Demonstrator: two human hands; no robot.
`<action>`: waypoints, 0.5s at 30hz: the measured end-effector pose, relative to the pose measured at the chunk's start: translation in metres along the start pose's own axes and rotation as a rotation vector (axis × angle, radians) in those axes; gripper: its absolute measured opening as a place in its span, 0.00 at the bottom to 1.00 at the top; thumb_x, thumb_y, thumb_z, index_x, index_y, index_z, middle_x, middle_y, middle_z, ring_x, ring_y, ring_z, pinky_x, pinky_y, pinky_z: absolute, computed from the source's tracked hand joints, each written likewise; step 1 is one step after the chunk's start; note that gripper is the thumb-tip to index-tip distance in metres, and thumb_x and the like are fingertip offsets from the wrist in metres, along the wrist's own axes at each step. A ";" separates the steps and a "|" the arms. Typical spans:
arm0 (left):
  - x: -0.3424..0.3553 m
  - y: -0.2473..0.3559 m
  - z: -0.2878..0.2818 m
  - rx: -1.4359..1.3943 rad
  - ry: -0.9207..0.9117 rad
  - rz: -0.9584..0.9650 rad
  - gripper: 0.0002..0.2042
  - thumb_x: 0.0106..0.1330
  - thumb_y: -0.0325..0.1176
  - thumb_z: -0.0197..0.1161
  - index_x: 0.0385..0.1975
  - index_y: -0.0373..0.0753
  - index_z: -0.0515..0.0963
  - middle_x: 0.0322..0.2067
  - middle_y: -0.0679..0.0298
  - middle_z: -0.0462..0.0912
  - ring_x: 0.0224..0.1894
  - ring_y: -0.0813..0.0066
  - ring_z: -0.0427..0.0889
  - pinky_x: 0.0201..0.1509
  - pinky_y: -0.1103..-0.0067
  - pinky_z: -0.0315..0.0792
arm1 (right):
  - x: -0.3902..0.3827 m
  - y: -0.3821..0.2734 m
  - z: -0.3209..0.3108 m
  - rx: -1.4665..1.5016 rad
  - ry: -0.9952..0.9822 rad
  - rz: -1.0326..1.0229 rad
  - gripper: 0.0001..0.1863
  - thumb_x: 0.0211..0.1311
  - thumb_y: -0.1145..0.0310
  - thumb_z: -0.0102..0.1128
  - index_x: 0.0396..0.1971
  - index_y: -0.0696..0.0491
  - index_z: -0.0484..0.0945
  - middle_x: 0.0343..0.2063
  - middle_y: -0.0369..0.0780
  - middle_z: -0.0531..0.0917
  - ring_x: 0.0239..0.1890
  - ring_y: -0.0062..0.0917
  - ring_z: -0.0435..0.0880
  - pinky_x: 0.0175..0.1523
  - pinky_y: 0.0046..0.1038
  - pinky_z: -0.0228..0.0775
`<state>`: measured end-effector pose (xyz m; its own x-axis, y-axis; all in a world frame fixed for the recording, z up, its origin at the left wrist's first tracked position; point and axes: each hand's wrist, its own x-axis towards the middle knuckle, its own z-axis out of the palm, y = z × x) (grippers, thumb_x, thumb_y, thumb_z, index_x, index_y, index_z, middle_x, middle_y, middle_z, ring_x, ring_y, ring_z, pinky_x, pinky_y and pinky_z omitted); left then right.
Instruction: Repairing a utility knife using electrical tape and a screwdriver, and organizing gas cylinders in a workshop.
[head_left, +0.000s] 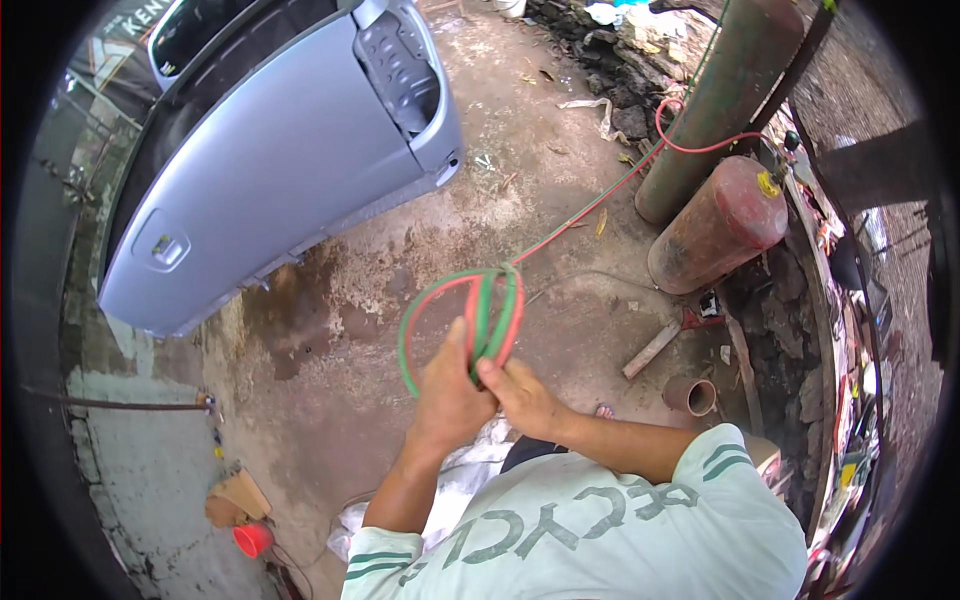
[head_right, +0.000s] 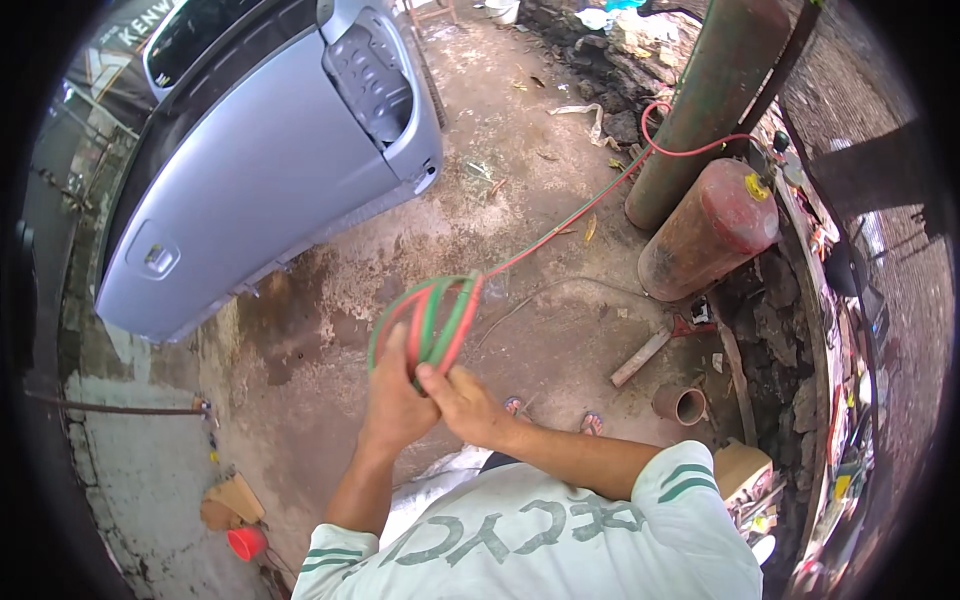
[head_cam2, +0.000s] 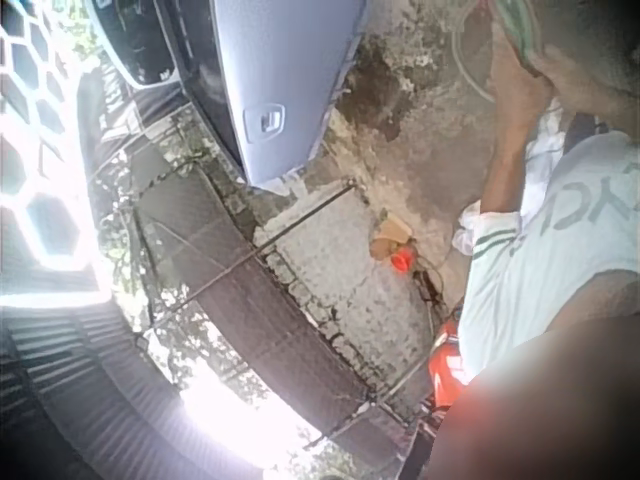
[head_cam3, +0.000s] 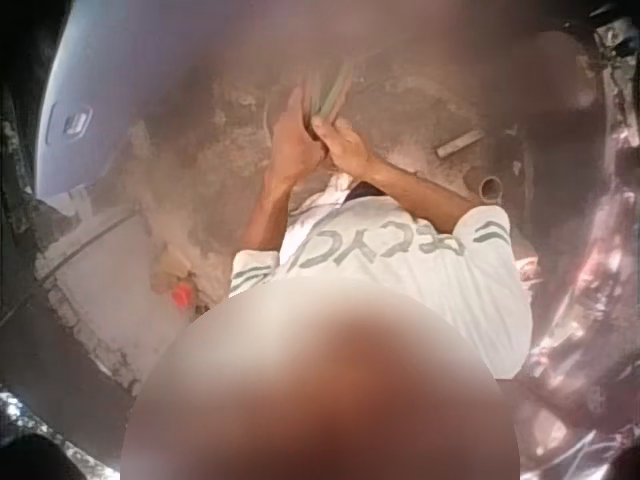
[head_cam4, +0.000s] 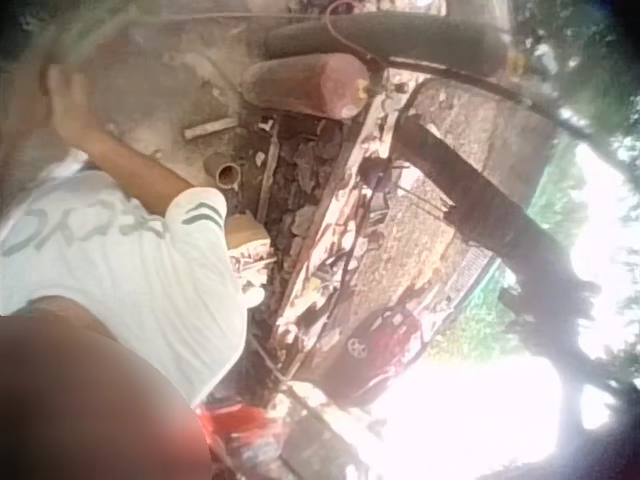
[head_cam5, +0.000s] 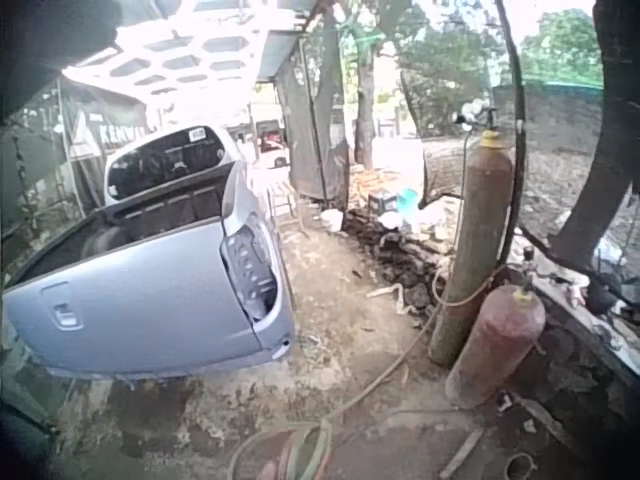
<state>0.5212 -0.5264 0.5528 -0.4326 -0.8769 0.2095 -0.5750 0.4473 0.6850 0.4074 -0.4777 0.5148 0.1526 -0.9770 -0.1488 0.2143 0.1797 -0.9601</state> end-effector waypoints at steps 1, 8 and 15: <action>0.004 0.001 0.007 0.001 -0.004 0.008 0.27 0.48 0.28 0.67 0.50 0.33 0.66 0.33 0.49 0.77 0.36 0.49 0.79 0.37 0.63 0.72 | -0.003 0.008 -0.005 -0.011 0.127 -0.023 0.26 0.70 0.52 0.44 0.52 0.61 0.70 0.44 0.49 0.79 0.49 0.33 0.77 0.53 0.32 0.67; 0.034 0.013 0.076 0.162 -0.535 0.537 0.33 0.45 0.35 0.67 0.53 0.37 0.63 0.33 0.57 0.76 0.41 0.58 0.77 0.43 0.65 0.66 | -0.033 0.028 -0.099 -0.083 0.466 0.053 0.25 0.68 0.53 0.48 0.34 0.64 0.78 0.27 0.43 0.83 0.32 0.25 0.82 0.38 0.30 0.73; 0.006 0.100 0.143 0.156 -0.692 0.794 0.33 0.45 0.37 0.71 0.52 0.37 0.64 0.42 0.54 0.74 0.45 0.52 0.74 0.54 0.62 0.65 | -0.133 -0.014 -0.201 -0.144 0.522 0.361 0.15 0.61 0.60 0.56 0.32 0.60 0.78 0.25 0.36 0.80 0.23 0.16 0.76 0.26 0.19 0.68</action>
<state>0.3615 -0.4619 0.5229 -0.9951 -0.0553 0.0815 -0.0162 0.9079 0.4190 0.1904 -0.3734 0.5006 -0.3056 -0.7921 -0.5284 0.0999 0.5252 -0.8451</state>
